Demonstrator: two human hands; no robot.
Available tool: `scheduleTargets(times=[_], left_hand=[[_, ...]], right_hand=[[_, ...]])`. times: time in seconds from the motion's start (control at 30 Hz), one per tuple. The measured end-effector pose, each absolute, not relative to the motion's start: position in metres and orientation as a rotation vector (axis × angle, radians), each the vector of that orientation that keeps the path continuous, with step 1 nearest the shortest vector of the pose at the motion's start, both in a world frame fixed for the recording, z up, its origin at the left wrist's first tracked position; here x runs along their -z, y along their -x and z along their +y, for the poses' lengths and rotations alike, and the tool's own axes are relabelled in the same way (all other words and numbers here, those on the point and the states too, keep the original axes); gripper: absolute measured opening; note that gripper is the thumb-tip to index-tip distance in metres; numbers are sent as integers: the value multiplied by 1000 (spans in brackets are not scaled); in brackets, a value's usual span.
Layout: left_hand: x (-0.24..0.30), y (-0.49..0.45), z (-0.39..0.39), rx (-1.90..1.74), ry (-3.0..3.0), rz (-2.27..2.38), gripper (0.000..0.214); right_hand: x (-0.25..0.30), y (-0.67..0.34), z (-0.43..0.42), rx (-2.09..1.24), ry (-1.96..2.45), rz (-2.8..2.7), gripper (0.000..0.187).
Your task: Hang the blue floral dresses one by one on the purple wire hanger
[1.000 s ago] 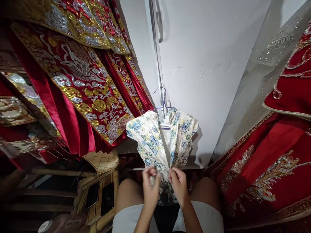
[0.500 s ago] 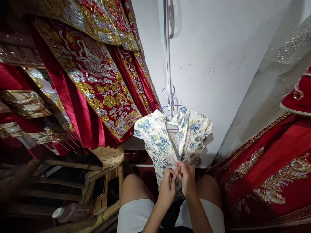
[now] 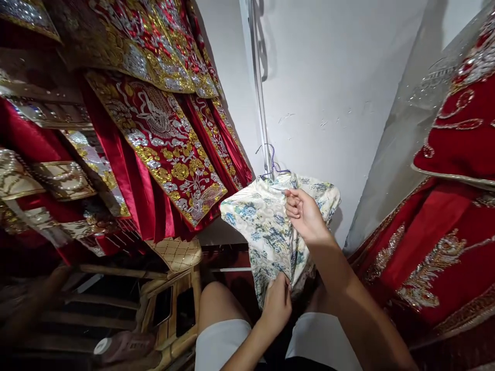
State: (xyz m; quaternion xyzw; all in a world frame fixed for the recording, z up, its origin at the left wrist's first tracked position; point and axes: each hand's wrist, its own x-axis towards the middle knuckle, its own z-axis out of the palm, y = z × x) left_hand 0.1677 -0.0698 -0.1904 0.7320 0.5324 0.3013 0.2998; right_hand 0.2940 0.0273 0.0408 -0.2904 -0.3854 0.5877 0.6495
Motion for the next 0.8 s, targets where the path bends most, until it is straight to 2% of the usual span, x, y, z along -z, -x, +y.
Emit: scheduleTargets(times=[0.07,0.17,0.27,0.3,0.37,0.47,0.67,0.8], left_hand=[[193,-156,-70,-773,-1892,1417,20],[180,-139,-64,-811,-1819,1347,14],[133,-126,-47,-1019,-1831,1209,5],[112,-123,-38,-1125,-1848,1163,11],[66,-119,-18,-1340,-1927,1102,26],[11,-118,10,-1504,-2175,1021,34],[-24,-129,34,-1528,-2520,962,20],[-38,-123,40,-1844,-2355,1050,17]], right_hand=[[-30,-288,27,-1324,694,-928,19],[-10,-279,24,-1132,834,-1034,24],[2,-273,19,-907,947,-1205,21],[5,-271,16,-878,955,-1245,20],[6,-270,11,-888,941,-1257,21],[2,-268,2,-948,914,-1185,27],[-1,-264,17,-906,872,-1173,29],[26,-265,45,-987,908,-1129,29]])
